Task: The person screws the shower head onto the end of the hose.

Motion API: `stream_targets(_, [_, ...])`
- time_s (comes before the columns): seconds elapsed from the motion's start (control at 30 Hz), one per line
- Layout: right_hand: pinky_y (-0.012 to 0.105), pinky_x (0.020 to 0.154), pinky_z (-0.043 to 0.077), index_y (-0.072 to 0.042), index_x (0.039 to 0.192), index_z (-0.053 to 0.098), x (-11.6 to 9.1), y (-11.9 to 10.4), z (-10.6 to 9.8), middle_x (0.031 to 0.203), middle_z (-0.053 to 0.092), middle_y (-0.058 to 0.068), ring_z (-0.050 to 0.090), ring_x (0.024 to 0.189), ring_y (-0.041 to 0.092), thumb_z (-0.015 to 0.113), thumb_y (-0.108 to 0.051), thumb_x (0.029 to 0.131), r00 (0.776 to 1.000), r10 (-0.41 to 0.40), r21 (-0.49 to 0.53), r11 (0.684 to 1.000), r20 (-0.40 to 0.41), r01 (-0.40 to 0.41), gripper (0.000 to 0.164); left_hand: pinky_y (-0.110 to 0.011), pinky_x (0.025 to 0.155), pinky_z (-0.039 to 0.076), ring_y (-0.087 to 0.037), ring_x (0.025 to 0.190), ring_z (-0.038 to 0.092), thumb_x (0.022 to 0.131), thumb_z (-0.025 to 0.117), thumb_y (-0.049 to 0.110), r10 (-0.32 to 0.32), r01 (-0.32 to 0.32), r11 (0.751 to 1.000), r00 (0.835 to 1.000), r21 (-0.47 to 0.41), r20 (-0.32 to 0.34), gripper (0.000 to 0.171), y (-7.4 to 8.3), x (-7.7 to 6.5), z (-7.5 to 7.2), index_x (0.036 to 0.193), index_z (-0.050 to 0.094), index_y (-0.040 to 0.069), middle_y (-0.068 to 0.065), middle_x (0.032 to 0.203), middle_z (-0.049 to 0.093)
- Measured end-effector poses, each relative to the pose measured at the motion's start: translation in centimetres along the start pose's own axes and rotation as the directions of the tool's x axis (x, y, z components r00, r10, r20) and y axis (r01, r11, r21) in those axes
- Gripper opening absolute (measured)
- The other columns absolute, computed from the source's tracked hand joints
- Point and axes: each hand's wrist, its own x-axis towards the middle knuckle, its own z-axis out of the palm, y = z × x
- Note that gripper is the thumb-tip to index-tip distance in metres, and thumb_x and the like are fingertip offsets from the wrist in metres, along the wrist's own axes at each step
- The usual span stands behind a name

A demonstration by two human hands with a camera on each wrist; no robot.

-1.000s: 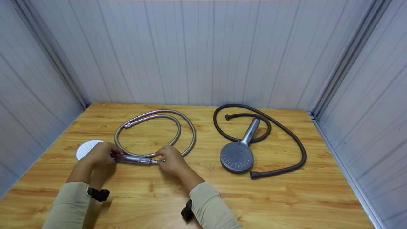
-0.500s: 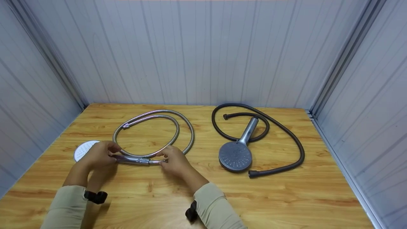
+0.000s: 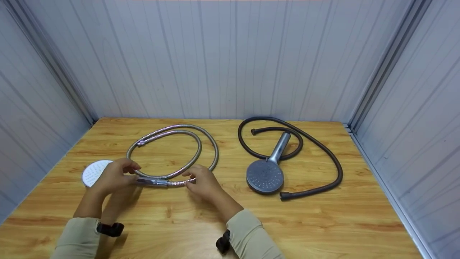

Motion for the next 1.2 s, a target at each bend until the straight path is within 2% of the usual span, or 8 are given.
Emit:
stream_targets(0.2, [0.037, 0.081, 0.052, 0.004, 0.106, 0.069, -0.7, -0.2, -0.8, 0.102, 0.064, 0.015, 0.063, 0.09, 0.03, 0.069, 0.002, 0.086, 0.999, -0.035, -0.053, 0.998, -0.006, 0.034, 0.02, -0.045, 0.078, 0.05, -0.03, 0.092, 0.061, 0.077, 0.068, -0.004, 0.057, -0.06, 0.997, 0.996, -0.038, -0.065, 0.023, 1.2, -0.7, 0.8, 0.1, 0.07, -0.001, -0.014, 0.1, 0.063])
stream_targets(0.47, [0.038, 0.081, 0.051, 0.002, 0.106, 0.069, -1.4, -0.2, -1.5, 0.105, 0.064, 0.011, 0.063, 0.093, 0.032, 0.07, -0.002, 0.087, 0.999, -0.038, -0.077, 0.996, -0.02, 0.036, 0.02, -0.043, 0.078, 0.05, -0.027, 0.088, 0.061, 0.075, 0.074, -0.003, 0.134, -0.145, 0.988, 0.977, -0.057, -0.165, 0.019, 2.5, -1.4, 2.2, 0.093, 0.071, 0.002, -0.011, 0.091, 0.063])
stream_targets(0.63, [0.035, 0.079, 0.051, 0.003, 0.106, 0.069, -1.7, -0.1, -1.9, 0.103, 0.065, 0.014, 0.062, 0.092, 0.035, 0.071, -0.002, 0.086, 0.998, -0.053, -0.08, 0.996, -0.042, 0.049, 0.02, -0.044, 0.078, 0.049, -0.025, 0.088, 0.06, 0.077, 0.076, 0.001, 0.158, -0.174, 0.982, 0.97, -0.071, -0.185, 0.017, 3.5, -1.6, 3.0, 0.093, 0.071, 0.002, -0.012, 0.091, 0.063])
stream_targets(0.87, [0.036, 0.077, 0.052, 0.003, 0.103, 0.069, -2.3, 0.1, -2.4, 0.1, 0.065, 0.016, 0.062, 0.089, 0.032, 0.071, -0.001, 0.086, 0.995, -0.08, -0.101, 0.992, -0.064, 0.073, 0.018, -0.048, 0.077, 0.049, -0.023, 0.085, 0.059, 0.075, 0.077, -0.002, 0.234, -0.263, 0.959, 0.945, -0.106, -0.23, 0.016, 4.4, -1.9, 4.2, 0.089, 0.071, 0.004, -0.008, 0.087, 0.063])
stream_targets(1.03, [0.038, 0.078, 0.053, 0.001, 0.105, 0.07, -2.8, -0.1, -2.8, 0.102, 0.065, 0.011, 0.062, 0.09, 0.029, 0.072, -0.004, 0.086, 0.995, -0.067, -0.11, 0.992, -0.069, 0.059, 0.019, -0.048, 0.076, 0.049, -0.025, 0.084, 0.061, 0.075, 0.078, -0.002, 0.256, -0.292, 0.947, 0.938, -0.134, -0.234, 0.016, 5.0, -2.2, 4.9, 0.088, 0.071, 0.005, -0.007, 0.088, 0.064])
stream_targets(1.2, [0.039, 0.076, 0.053, -0.001, 0.105, 0.07, -3.3, -0.1, -3.1, 0.103, 0.066, 0.01, 0.063, 0.088, 0.029, 0.073, -0.003, 0.085, 0.991, -0.103, -0.124, 0.988, -0.081, 0.092, 0.02, -0.046, 0.076, 0.05, -0.028, 0.084, 0.062, 0.074, 0.078, -0.003, 0.27, -0.309, 0.94, 0.933, -0.147, -0.239, 0.018, 5.6, -2.2, 5.5, 0.087, 0.071, 0.007, -0.006, 0.087, 0.064])
